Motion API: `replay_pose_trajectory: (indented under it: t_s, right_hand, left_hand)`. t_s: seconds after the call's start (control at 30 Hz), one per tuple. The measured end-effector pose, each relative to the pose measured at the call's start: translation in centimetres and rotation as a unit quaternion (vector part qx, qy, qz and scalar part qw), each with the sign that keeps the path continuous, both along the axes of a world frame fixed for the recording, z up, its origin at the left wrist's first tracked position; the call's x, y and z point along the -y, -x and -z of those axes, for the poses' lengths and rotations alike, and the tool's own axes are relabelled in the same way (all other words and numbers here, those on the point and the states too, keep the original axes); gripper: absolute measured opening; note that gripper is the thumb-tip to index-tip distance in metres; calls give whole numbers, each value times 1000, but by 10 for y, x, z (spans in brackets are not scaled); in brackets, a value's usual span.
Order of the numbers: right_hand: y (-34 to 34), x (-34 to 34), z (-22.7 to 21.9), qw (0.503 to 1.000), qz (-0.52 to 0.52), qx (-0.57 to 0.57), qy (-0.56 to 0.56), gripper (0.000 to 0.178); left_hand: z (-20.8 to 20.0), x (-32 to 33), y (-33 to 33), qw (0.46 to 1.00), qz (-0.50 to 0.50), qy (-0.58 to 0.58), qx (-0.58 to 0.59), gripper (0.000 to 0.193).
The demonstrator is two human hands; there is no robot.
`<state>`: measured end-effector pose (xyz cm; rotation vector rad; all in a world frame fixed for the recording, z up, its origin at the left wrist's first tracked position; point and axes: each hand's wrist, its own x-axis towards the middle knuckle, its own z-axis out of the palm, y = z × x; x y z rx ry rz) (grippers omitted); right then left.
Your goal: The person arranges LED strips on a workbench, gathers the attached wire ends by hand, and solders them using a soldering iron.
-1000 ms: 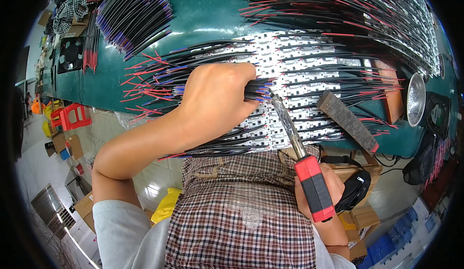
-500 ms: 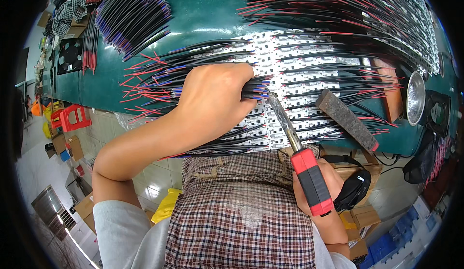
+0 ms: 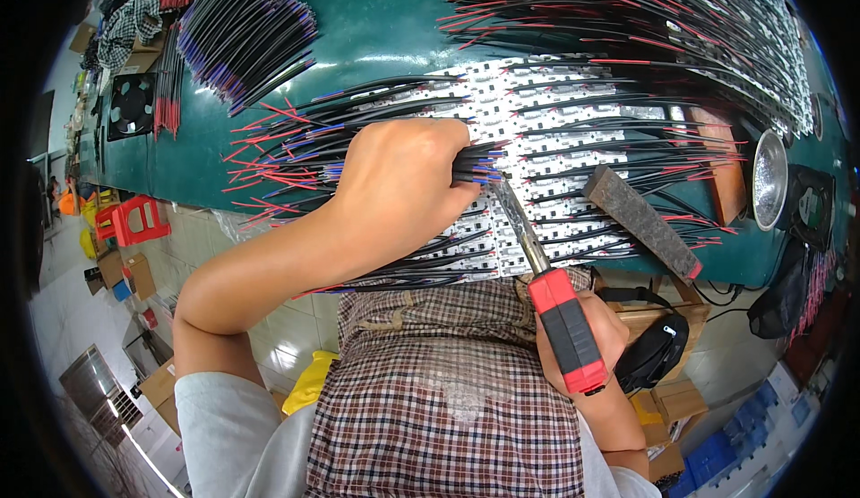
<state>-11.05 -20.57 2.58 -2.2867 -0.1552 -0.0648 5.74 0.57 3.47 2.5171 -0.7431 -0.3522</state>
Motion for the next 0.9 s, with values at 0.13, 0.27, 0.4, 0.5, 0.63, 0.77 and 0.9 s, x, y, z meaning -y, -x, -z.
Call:
replay_pose_trajectory:
  t_s: [0.13, 0.27, 0.4, 0.5, 0.63, 0.77, 0.9]
  right_hand:
    - [6, 7, -1, 998, -21, 17, 51, 21]
    - [30, 16, 6, 998, 40, -27, 30, 23]
    - [39, 22, 13, 994, 80, -80, 7, 22]
    - [36, 20, 9, 990, 97, -101, 1, 22]
    - [41, 22, 15, 992, 105, -72, -4, 22]
    - [42, 22, 17, 993, 104, -58, -13, 20]
    - [53, 29, 26, 987, 122, -99, -32, 18]
  left_hand:
    - [2, 1, -1, 1000, 0, 0, 2, 24]
    - [0, 1, -1, 1000, -1, -8, -1, 24]
    - [2, 1, -2, 999, 2, 12, 31, 17]
    - [2, 1, -5, 1000, 3, 2, 31, 18]
    - [-4, 0, -10, 998, -26, 30, -46, 22]
    - [-2, -10, -16, 998, -17, 38, -49, 16]
    - [-19, -20, -25, 992, -61, 111, -10, 15]
